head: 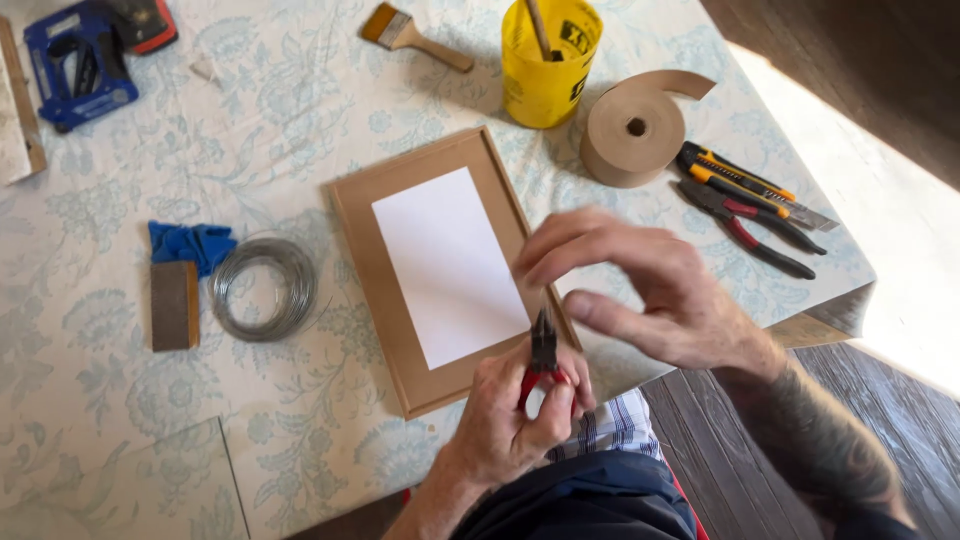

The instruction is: Attaching a hanging wire to a picture frame using pliers and wire

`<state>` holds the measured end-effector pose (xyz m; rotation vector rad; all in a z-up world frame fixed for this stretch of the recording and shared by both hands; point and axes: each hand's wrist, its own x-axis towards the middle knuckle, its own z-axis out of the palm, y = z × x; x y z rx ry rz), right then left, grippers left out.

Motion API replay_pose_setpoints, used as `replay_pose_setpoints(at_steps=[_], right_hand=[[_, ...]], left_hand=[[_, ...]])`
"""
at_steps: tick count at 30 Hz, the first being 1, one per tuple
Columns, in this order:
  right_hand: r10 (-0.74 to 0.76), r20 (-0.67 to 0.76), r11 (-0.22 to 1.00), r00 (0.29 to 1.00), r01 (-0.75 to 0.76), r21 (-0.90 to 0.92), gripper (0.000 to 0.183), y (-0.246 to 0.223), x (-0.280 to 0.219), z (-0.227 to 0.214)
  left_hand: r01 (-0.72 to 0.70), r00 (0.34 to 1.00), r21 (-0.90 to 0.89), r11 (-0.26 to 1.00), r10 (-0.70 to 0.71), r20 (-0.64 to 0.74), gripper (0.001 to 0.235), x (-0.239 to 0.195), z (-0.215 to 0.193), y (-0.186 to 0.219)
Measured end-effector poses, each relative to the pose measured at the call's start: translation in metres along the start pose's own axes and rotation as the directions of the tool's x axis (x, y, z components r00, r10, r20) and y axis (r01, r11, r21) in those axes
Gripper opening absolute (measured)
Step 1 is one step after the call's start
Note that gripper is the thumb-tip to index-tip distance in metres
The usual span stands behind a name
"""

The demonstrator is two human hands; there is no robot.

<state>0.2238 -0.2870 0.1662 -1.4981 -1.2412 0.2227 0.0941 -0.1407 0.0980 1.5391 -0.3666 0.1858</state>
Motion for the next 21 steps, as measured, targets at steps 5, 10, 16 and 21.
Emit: replay_pose_setpoints(at_steps=[5, 10, 16, 21], right_hand=[[0.103, 0.113, 0.988, 0.988, -0.115, 0.103, 0.016, -0.003, 0.005, 0.001], [0.251, 0.152, 0.878, 0.956, -0.291, 0.380, 0.017, -0.005, 0.003, -0.001], [0.275, 0.207, 0.850, 0.939, -0.338, 0.405, 0.018, -0.013, 0.008, -0.006], [0.302, 0.156, 0.934, 0.941, -0.324, 0.149, 0.016, -0.017, 0.011, -0.007]], left_hand=[[0.071, 0.997, 0.038, 0.997, -0.071, 0.016, 0.012, -0.008, -0.007, 0.004], [0.010, 0.998, 0.036, 0.999, -0.013, 0.062, 0.017, -0.015, -0.018, -0.006], [-0.018, 1.000, 0.146, 0.989, 0.014, 0.024, 0.016, -0.017, -0.024, -0.008], [0.077, 0.995, -0.014, 0.997, -0.076, 0.064, 0.027, -0.017, -0.028, -0.007]])
